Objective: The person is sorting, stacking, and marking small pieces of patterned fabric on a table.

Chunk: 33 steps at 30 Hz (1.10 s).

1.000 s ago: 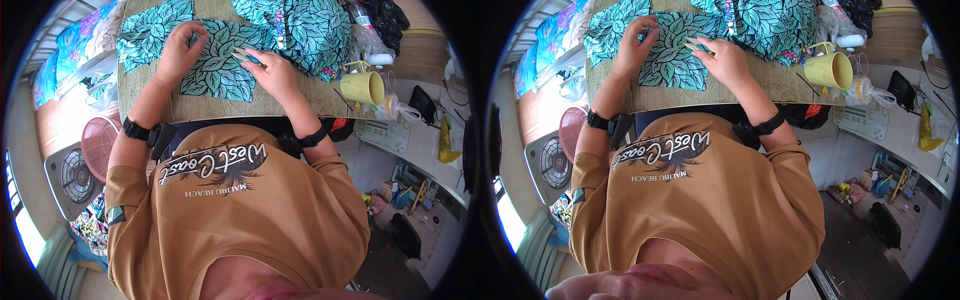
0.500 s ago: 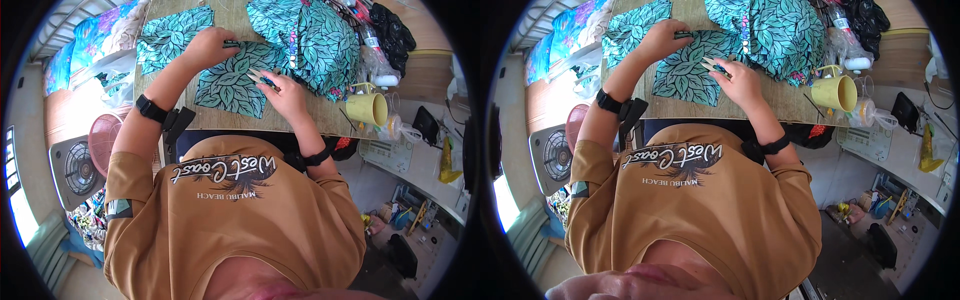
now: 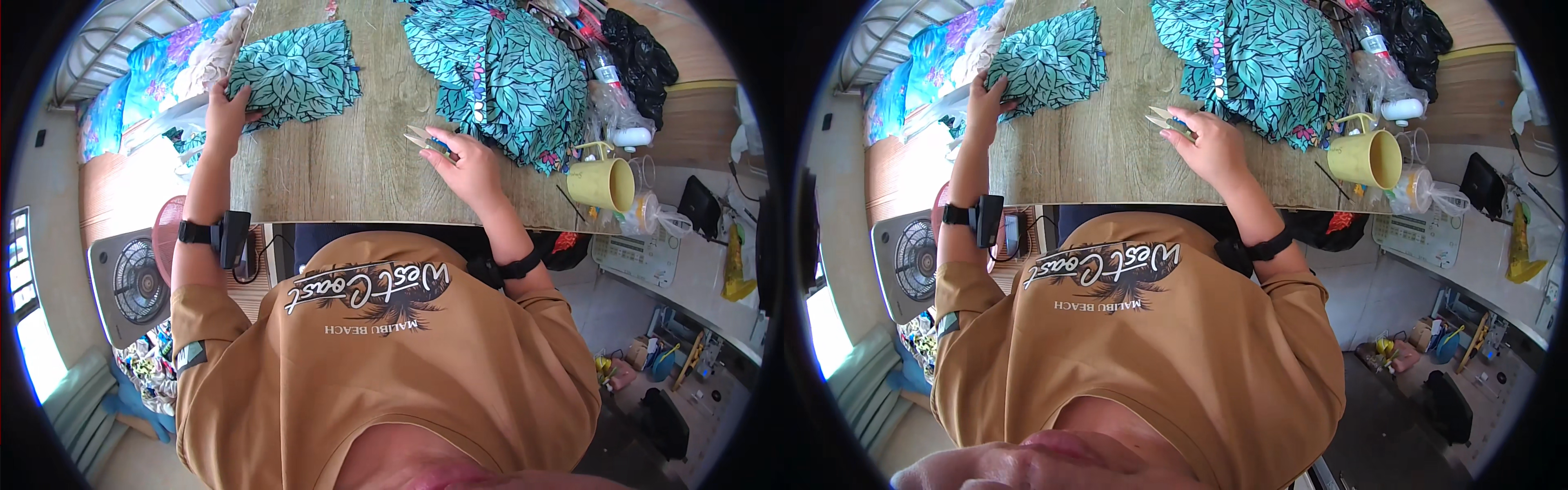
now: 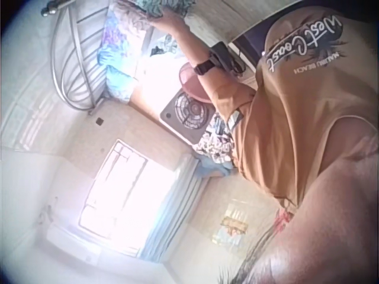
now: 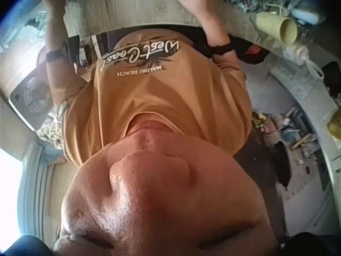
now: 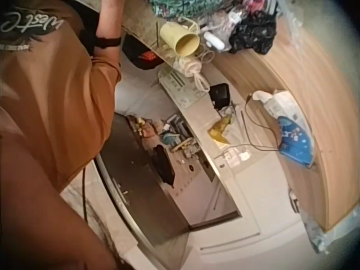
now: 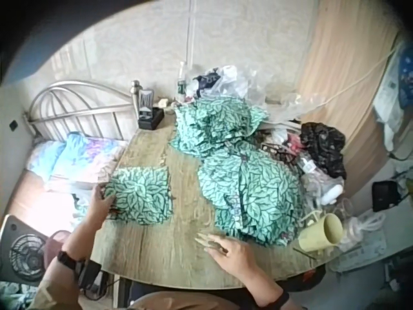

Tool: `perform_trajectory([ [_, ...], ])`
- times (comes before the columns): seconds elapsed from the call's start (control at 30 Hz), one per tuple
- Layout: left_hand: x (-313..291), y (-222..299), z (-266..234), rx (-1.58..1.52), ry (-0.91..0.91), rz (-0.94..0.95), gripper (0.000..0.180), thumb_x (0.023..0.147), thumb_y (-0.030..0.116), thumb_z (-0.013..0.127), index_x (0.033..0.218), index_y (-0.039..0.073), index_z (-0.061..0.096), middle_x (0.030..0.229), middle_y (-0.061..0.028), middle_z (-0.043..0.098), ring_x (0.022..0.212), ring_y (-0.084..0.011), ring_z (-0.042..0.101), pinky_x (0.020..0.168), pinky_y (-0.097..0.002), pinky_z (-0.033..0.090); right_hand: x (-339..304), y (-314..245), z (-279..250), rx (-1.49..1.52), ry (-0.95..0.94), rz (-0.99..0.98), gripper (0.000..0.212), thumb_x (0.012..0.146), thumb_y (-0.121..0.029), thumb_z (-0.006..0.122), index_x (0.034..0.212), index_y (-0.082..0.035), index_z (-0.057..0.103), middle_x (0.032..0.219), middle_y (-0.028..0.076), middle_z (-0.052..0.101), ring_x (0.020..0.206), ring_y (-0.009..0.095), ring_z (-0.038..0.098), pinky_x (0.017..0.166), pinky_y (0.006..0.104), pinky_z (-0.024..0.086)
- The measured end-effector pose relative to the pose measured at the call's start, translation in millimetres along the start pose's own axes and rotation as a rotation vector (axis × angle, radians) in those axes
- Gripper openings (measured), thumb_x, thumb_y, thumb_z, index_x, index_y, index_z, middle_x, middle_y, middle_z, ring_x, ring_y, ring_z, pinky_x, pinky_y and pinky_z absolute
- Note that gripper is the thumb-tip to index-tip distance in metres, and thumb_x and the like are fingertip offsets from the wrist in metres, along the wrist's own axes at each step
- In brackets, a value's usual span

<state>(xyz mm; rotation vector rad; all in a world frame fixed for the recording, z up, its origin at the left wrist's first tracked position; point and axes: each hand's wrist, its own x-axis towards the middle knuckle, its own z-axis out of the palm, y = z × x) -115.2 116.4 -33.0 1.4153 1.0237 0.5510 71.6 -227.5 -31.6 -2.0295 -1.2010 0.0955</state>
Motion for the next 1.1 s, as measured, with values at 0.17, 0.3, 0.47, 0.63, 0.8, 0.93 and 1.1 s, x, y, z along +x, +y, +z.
perform_trajectory([
  [0.17, -2, -2, 10, 0.582, 0.270, 0.638, 0.050, 0.082, 0.018, 0.065, 0.126, 0.005, 0.045, 0.116, -0.0137, 0.056, 0.107, -0.0264, 0.053, 0.092, -0.0400, 0.041, 2, -3, -16, 0.099, 0.045, 0.039, 0.035, 0.078, -0.023, 0.073, 0.111, -0.012, 0.065, 0.078, 0.008, 0.064, 0.062, 0.012, 0.057, 0.056, 0.0245, 0.045],
  [0.3, -24, 20, 44, 0.862, 0.244, 0.969, 0.042, 0.079, 0.018, 0.066, 0.118, 0.007, 0.053, 0.122, -0.0130, 0.055, 0.116, -0.0304, 0.048, 0.100, -0.0420, 0.033, 7, 10, -34, 0.179, 0.222, 0.079, 0.036, 0.079, -0.021, 0.073, 0.112, -0.011, 0.064, 0.088, 0.009, 0.067, 0.071, 0.013, 0.061, 0.062, 0.0240, 0.047],
  [0.47, -26, 1, 68, 0.903, -0.058, 0.938, 0.036, 0.079, 0.021, 0.066, 0.113, 0.009, 0.059, 0.126, -0.0110, 0.054, 0.117, -0.0313, 0.047, 0.100, -0.0413, 0.033, 10, 18, -50, -0.029, 0.280, 0.179, 0.037, 0.077, -0.022, 0.074, 0.111, -0.012, 0.064, 0.092, 0.009, 0.067, 0.074, 0.015, 0.062, 0.064, 0.0248, 0.048],
  [0.63, -24, 0, 70, 0.943, -0.079, 0.892, 0.037, 0.080, 0.023, 0.066, 0.114, 0.009, 0.059, 0.125, -0.0116, 0.054, 0.116, -0.0315, 0.048, 0.100, -0.0412, 0.033, 17, 28, -62, -0.076, 0.359, 0.249, 0.035, 0.075, -0.023, 0.075, 0.106, -0.011, 0.064, 0.089, 0.008, 0.068, 0.071, 0.018, 0.064, 0.062, 0.0263, 0.048],
  [0.8, -31, 9, 82, 0.861, -0.073, 0.957, 0.037, 0.079, 0.021, 0.066, 0.114, 0.009, 0.059, 0.124, -0.0126, 0.054, 0.115, -0.0314, 0.049, 0.099, -0.0410, 0.034, 25, 34, -70, -0.169, 0.304, 0.304, 0.032, 0.076, -0.023, 0.074, 0.104, -0.011, 0.064, 0.088, 0.008, 0.068, 0.069, 0.019, 0.064, 0.061, 0.0282, 0.048],
  [0.93, -42, 18, 105, 0.726, -0.210, 1.012, 0.038, 0.079, 0.018, 0.067, 0.114, 0.009, 0.058, 0.124, -0.0131, 0.054, 0.115, -0.0311, 0.049, 0.099, -0.0409, 0.035, 28, 41, -75, -0.155, 0.393, 0.251, 0.031, 0.076, -0.024, 0.073, 0.104, -0.012, 0.065, 0.089, 0.009, 0.068, 0.070, 0.021, 0.065, 0.061, 0.0298, 0.049],
  [1.1, -51, 20, 114, 0.693, -0.289, 1.041, 0.040, 0.079, 0.016, 0.066, 0.117, 0.010, 0.057, 0.126, -0.0131, 0.052, 0.117, -0.0320, 0.047, 0.102, -0.0418, 0.032, 50, 41, -93, -0.267, 0.419, 0.322, 0.034, 0.076, -0.029, 0.073, 0.104, -0.012, 0.065, 0.087, 0.011, 0.068, 0.076, 0.022, 0.066, 0.066, 0.0322, 0.049],
])
